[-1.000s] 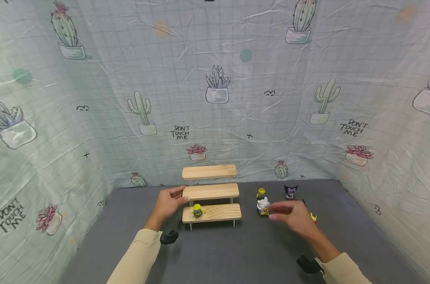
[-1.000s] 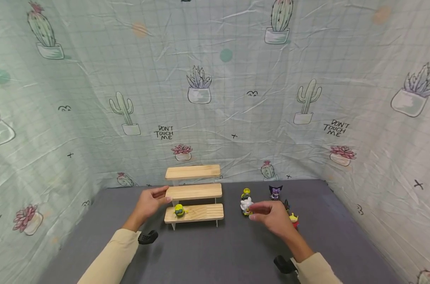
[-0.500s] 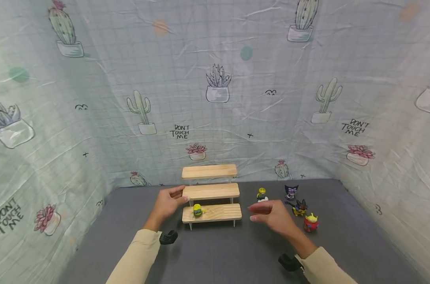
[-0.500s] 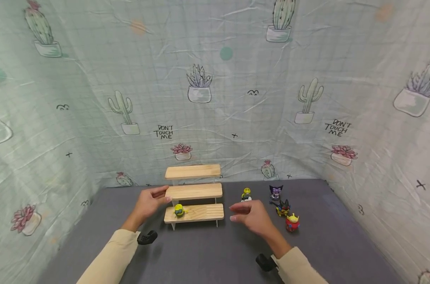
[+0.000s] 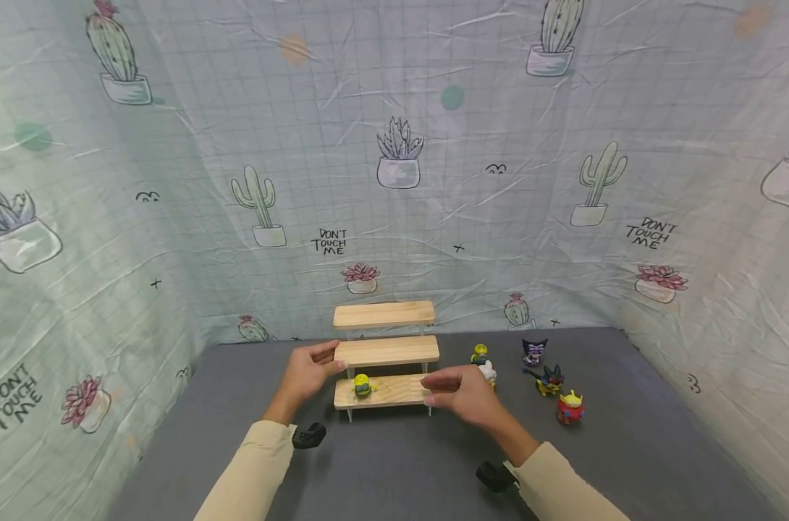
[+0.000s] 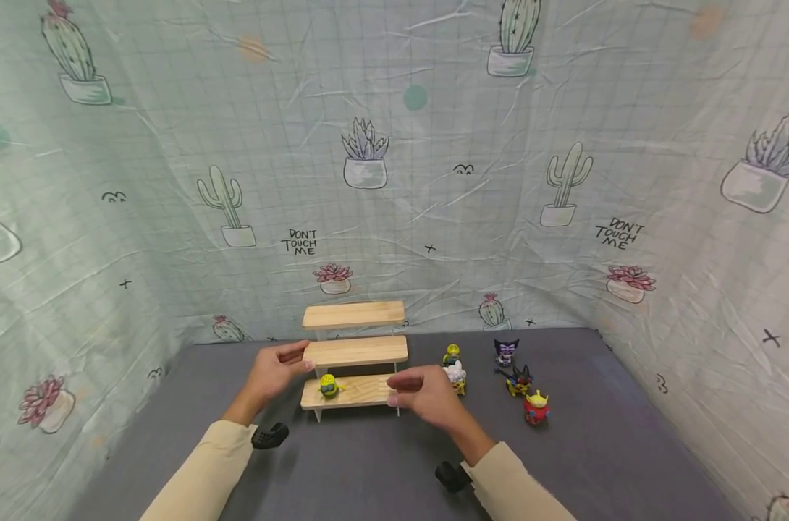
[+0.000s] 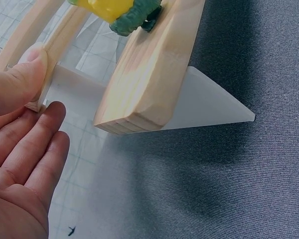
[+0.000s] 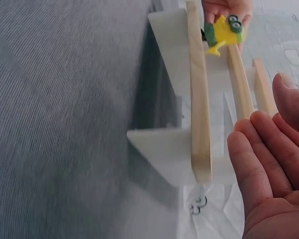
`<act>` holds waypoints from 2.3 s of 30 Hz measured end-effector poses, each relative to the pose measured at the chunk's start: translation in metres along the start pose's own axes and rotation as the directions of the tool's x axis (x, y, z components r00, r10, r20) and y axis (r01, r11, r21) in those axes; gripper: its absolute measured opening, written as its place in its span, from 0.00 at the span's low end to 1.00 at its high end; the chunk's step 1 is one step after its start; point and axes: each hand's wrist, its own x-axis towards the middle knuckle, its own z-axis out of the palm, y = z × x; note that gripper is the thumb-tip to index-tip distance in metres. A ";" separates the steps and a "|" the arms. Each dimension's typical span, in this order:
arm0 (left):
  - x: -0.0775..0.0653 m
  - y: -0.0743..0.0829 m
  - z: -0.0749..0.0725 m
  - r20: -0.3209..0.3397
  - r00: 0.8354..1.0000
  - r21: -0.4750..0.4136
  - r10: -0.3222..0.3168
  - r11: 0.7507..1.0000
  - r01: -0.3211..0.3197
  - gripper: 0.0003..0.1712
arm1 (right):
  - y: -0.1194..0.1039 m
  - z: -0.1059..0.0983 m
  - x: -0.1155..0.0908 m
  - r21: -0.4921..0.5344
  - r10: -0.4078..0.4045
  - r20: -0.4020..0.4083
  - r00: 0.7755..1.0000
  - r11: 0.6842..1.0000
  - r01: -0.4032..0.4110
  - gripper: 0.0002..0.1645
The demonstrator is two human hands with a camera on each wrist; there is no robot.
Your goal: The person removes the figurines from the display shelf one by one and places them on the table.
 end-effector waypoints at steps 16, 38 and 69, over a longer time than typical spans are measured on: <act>0.000 0.001 0.001 -0.002 1.000 0.006 0.011 1.000 -0.011 0.32 | -0.014 0.049 0.025 0.016 0.021 -0.023 1.000 1.000 -0.021 0.19; -0.002 0.004 0.000 0.003 1.000 0.018 0.013 1.000 -0.013 0.32 | -0.026 0.096 0.048 -0.002 0.003 -0.070 0.998 1.000 -0.004 0.28; -0.002 0.004 0.005 -0.018 1.000 0.038 0.006 0.999 -0.005 0.32 | -0.026 0.096 0.047 -0.048 -0.009 -0.126 0.992 0.999 0.004 0.11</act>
